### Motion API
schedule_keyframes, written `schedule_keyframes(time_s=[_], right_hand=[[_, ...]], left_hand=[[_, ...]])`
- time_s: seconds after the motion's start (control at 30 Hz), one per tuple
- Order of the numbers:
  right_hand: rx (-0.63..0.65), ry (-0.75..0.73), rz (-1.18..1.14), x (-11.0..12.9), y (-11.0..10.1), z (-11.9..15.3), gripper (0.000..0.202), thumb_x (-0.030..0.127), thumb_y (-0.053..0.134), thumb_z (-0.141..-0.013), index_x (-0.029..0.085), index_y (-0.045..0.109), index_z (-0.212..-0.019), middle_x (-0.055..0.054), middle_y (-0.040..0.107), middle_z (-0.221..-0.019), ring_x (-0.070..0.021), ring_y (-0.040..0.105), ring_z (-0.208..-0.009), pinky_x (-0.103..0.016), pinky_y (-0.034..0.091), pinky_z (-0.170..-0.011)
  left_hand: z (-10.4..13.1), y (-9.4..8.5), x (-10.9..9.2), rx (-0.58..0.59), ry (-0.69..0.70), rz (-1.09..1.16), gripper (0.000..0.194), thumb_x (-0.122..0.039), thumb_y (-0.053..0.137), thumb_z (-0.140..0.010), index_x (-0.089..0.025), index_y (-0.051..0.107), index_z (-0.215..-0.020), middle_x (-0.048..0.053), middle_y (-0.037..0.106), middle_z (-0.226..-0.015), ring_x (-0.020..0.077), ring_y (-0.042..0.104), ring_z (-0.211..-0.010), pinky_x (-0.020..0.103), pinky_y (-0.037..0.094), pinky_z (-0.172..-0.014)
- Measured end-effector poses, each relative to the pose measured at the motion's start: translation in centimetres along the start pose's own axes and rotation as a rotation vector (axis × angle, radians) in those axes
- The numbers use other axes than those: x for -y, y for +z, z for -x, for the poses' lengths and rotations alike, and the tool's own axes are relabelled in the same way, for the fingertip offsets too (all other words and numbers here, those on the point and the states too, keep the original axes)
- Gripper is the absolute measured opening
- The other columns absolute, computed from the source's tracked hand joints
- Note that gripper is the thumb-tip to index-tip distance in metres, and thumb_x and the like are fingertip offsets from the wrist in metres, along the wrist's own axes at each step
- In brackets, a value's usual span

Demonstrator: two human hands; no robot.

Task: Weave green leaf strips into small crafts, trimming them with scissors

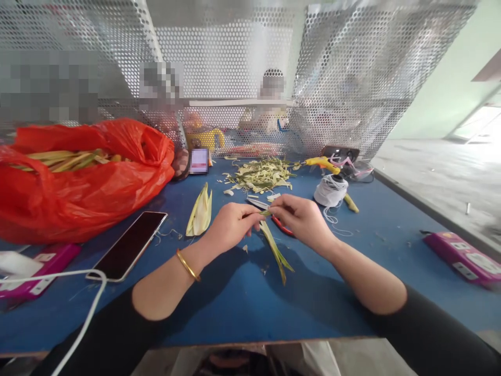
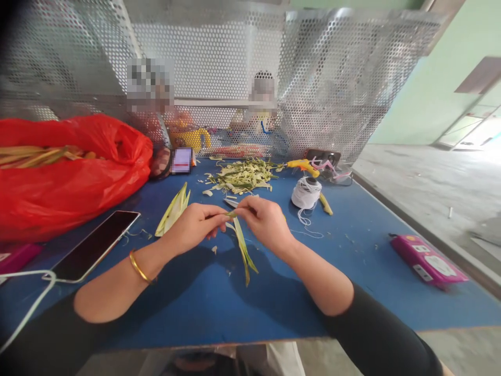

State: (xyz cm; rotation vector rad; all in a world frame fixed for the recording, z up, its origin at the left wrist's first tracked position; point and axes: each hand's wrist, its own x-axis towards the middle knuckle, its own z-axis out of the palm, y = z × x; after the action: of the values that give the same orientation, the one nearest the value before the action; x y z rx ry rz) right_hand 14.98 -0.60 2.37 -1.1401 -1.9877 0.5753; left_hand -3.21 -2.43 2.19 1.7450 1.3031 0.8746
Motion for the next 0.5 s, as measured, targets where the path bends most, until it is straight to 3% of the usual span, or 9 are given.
schedule_keyframes(time_s=[0.1,0.17,0.33,0.4,0.5], right_hand=[[-0.208,0.173,-0.285,-0.1,-0.6,-0.8,0.017,0.033,0.059,-0.079,0.018,0.058,-0.071,0.005,0.05,-0.051,-0.0077,0.042,-0.044,-0.023,0.031,-0.046],[-0.245,0.271,-0.435,-0.2,-0.7,-1.1,0.019,0.035,0.064,-0.074,0.017,0.06,-0.071,0.005,0.052,-0.054,-0.0067,0.042,-0.043,-0.022,0.031,-0.045],[0.068,0.395,-0.69,0.0,0.6,-0.5,0.029,0.04,0.076,-0.062,0.015,0.067,-0.075,0.003,0.059,-0.059,-0.0055,0.043,-0.044,-0.021,0.031,-0.044],[0.096,0.39,-0.721,0.1,1.1,-0.1,0.03,0.042,0.077,-0.062,0.015,0.064,-0.068,0.002,0.06,-0.059,-0.0052,0.042,-0.045,-0.021,0.029,-0.044],[0.039,0.37,-0.707,0.1,1.5,0.1,0.031,0.042,0.076,-0.063,0.015,0.061,-0.061,0.002,0.058,-0.055,-0.0057,0.041,-0.045,-0.022,0.029,-0.044]], left_hand=[[-0.3,0.2,-0.1,-0.01,-0.194,0.431,0.015,-0.02,0.06,-0.082,-0.014,0.069,-0.071,-0.001,0.06,-0.058,0.0064,0.048,-0.042,0.02,0.038,-0.044],[-0.4,0.4,-0.1,-0.027,-0.272,0.615,0.014,-0.018,0.061,-0.082,-0.013,0.069,-0.072,-0.001,0.06,-0.058,0.006,0.05,-0.044,0.019,0.04,-0.045],[0.0,1.4,-0.2,0.004,-0.38,0.82,0.011,-0.016,0.065,-0.081,-0.01,0.07,-0.074,0.001,0.062,-0.059,0.0066,0.054,-0.046,0.018,0.043,-0.045],[0.2,1.7,-0.2,0.044,-0.397,0.839,0.01,-0.017,0.066,-0.081,-0.01,0.07,-0.076,0.002,0.063,-0.061,0.007,0.055,-0.047,0.019,0.044,-0.046],[0.2,2.0,0.0,0.1,-0.393,0.84,0.012,-0.02,0.067,-0.082,-0.009,0.071,-0.079,0.004,0.065,-0.065,0.0076,0.057,-0.05,0.019,0.046,-0.049]])
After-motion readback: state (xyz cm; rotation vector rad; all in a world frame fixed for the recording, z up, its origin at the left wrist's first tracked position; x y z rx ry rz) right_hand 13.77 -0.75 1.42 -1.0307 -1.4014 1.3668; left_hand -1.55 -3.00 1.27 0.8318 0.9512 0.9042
